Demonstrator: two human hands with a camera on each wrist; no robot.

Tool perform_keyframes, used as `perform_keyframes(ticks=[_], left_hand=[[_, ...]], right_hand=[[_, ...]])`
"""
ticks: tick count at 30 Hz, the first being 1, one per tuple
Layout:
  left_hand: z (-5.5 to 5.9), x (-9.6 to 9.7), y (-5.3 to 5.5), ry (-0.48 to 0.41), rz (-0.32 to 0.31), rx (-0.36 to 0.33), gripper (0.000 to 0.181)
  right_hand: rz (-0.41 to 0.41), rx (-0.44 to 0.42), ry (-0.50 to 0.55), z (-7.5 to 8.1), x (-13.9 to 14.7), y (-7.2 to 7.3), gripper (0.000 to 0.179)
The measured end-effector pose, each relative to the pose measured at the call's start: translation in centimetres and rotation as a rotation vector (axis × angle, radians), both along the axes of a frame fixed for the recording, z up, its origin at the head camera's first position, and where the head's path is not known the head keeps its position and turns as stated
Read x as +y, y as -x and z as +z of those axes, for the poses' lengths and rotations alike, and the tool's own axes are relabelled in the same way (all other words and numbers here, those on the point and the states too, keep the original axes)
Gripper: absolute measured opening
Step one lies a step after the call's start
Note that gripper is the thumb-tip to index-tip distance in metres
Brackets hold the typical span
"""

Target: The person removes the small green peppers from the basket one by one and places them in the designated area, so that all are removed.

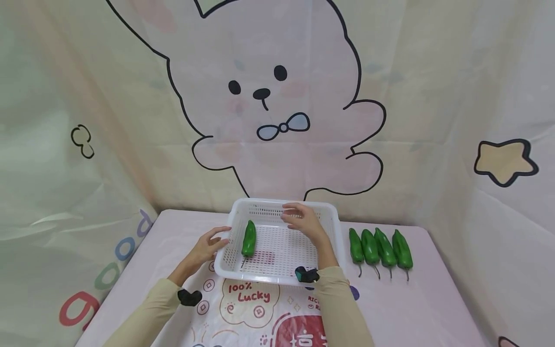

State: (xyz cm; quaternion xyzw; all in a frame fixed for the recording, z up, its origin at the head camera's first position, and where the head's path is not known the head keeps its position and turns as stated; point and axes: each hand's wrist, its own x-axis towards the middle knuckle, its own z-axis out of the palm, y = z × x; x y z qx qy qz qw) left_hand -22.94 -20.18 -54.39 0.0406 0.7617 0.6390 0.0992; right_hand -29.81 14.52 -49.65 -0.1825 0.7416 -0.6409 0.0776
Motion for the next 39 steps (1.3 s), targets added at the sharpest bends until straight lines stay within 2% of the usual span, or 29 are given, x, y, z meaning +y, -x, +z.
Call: perform_keyframes(ticks=[9,17,25,29,32,37,39], left_hand=[[0.0,-0.1,0.0,0.002,0.006,-0.005,0.051],[0.0,0.0,0.0,0.020,0.006,0.000,0.049],[0.1,0.1,0.1,0.015,-0.002,-0.004,0.048],[0.0,0.2,0.1,0.021,0.000,0.000,0.047],[0.4,0.4,-0.1,0.017,0.000,-0.001,0.046],[1.9,0.9,-0.9,0.021,0.005,-0.004,0.046],[2.0,1.0,-0.9,0.030,0.012,0.002,0.045]], right_hand=[[0.022,-0.040,0.001,-0.4,-2.8,0.9,0.051],[0.049,-0.131,0.066,-1.4,-5.0,1.8,0.054],[0.073,-0.092,0.043,-2.4,-6.2,2.1,0.053],[0.086,-0.115,0.008,-3.2,-6.9,2.2,0.057],[0.091,-0.157,-0.029,-3.7,-7.4,2.1,0.062],[0.074,-0.208,-0.069,-4.3,-7.9,1.9,0.068],[0.074,-0.219,-0.082,-4.5,-8.0,1.8,0.071]])
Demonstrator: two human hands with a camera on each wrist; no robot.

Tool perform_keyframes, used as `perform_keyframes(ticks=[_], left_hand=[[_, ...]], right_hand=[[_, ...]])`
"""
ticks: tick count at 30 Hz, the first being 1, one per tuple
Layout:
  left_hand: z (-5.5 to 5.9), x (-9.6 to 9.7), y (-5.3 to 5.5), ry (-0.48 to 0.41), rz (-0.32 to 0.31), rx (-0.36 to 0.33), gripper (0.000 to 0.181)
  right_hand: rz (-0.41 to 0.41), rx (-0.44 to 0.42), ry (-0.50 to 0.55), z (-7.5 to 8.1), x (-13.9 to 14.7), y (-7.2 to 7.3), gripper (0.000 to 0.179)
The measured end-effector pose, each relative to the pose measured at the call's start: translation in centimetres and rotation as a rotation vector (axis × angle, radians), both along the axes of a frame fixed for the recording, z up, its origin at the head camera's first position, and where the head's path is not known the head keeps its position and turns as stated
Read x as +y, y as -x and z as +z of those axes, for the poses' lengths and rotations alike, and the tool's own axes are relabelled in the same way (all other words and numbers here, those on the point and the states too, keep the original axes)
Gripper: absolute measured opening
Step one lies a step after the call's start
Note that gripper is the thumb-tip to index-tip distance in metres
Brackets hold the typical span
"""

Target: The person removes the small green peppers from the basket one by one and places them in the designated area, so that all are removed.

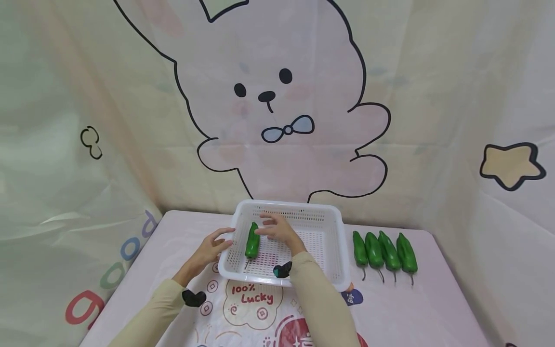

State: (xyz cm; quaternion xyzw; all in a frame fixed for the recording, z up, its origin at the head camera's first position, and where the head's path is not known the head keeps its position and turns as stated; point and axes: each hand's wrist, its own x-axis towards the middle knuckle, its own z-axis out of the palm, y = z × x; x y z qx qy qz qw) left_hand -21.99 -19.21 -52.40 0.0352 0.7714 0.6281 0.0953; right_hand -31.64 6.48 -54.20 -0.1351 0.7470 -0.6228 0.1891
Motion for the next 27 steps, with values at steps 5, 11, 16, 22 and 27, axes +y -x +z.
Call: perform_keyframes(ticks=[5,11,16,22,27], left_hand=[[-1.4,-0.4,0.7,-0.001,-0.004,0.014,0.046],[-2.1,-0.9,1.1,-0.019,-0.031,0.005,0.049],[-1.9,-0.9,1.1,-0.023,-0.030,0.009,0.050],[-1.7,-0.8,0.9,-0.037,-0.034,0.011,0.049],[-1.8,-0.8,0.9,-0.034,-0.029,0.004,0.049]], right_hand=[[0.020,-0.026,-0.009,-0.5,-0.3,0.0,0.075],[0.011,-0.067,-0.020,-0.8,-0.8,0.4,0.082],[0.039,-0.053,-0.037,-1.0,-1.4,0.6,0.083],[0.061,-0.021,-0.062,-1.2,-1.9,0.7,0.084],[0.070,0.006,-0.096,-1.0,-2.6,0.4,0.084]])
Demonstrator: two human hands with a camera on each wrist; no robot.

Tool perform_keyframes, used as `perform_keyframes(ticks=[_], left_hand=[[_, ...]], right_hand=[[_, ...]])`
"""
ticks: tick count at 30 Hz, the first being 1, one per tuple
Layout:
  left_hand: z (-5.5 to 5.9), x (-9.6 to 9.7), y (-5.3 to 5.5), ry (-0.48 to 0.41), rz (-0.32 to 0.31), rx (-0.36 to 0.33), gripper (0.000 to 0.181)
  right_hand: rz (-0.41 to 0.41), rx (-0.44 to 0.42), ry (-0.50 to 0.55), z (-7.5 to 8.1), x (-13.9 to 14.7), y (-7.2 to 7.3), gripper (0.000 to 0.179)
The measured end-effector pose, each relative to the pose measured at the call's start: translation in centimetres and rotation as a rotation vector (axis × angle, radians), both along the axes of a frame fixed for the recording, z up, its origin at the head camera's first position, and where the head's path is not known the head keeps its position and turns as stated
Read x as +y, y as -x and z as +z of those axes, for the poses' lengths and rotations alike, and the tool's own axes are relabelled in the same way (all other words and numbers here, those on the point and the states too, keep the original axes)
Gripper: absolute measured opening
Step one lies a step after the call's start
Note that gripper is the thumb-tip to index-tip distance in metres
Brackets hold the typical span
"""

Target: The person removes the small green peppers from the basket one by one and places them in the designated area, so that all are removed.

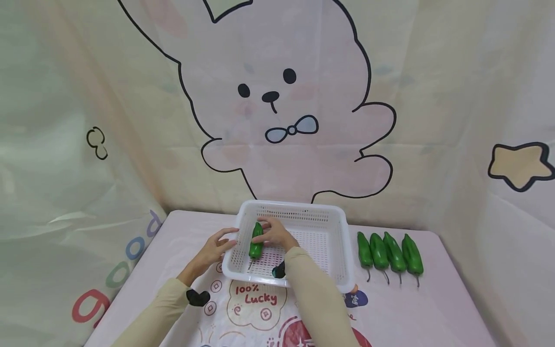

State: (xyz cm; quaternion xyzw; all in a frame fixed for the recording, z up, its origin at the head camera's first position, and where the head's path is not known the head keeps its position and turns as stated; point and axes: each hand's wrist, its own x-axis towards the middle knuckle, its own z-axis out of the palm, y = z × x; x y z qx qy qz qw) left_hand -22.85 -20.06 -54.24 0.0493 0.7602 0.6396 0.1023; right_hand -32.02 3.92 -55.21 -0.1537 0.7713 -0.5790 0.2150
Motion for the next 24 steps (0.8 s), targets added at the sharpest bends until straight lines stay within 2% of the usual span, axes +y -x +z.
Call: perform_keyframes(ticks=[6,13,19,24], left_hand=[[0.04,-0.06,-0.05,0.000,-0.003,-0.003,0.050],[0.13,-0.08,0.03,-0.004,-0.018,-0.004,0.050],[0.03,-0.03,0.11,-0.001,-0.016,-0.004,0.049],[0.02,0.07,0.13,0.002,-0.010,-0.014,0.048]], right_hand=[[-0.027,-0.039,0.010,-0.09,-0.72,0.01,0.078],[0.001,-0.062,0.014,0.33,-0.96,-0.15,0.076],[-0.012,-0.066,0.021,0.44,-1.10,-0.17,0.073],[-0.017,-0.096,0.074,0.36,-0.89,-0.39,0.065]])
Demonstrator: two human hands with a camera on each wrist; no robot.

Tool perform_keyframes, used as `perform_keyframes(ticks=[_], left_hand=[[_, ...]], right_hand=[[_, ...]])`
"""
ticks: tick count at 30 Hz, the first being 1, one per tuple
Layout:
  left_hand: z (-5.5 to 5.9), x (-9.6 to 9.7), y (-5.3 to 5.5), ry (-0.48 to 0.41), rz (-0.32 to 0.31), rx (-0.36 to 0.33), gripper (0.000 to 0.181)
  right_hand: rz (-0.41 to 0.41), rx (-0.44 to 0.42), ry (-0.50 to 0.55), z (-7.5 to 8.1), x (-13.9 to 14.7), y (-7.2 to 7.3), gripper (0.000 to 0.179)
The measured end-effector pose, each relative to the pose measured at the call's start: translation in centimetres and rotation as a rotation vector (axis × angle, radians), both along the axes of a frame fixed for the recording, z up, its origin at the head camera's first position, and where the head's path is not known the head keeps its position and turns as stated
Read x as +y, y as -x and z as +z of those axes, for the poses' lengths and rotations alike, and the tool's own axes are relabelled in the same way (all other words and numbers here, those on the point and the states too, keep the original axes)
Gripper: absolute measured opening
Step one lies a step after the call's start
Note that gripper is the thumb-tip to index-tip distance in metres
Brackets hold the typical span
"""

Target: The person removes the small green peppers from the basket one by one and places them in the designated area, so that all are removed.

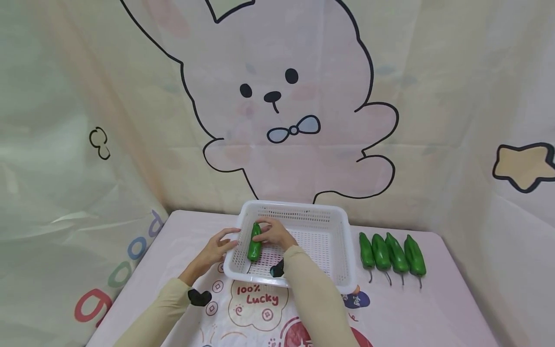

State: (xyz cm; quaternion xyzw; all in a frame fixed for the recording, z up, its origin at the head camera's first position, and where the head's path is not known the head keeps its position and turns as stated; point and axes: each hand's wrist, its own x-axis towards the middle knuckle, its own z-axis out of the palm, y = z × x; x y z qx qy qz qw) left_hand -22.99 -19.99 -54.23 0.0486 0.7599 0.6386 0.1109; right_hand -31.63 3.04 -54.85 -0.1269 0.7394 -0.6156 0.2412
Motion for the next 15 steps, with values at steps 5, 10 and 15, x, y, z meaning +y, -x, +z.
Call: perform_keyframes(ticks=[5,10,15], left_hand=[[0.1,0.2,0.0,0.004,0.003,0.003,0.048],[0.2,0.3,-0.1,0.009,0.002,0.008,0.048],[0.2,0.0,-0.2,0.013,0.005,0.022,0.048]], right_hand=[[-0.002,-0.016,0.038,-0.1,0.5,0.1,0.062],[-0.022,-0.013,0.047,-0.4,1.0,0.6,0.062],[-0.048,-0.003,0.108,0.0,1.2,1.4,0.062]])
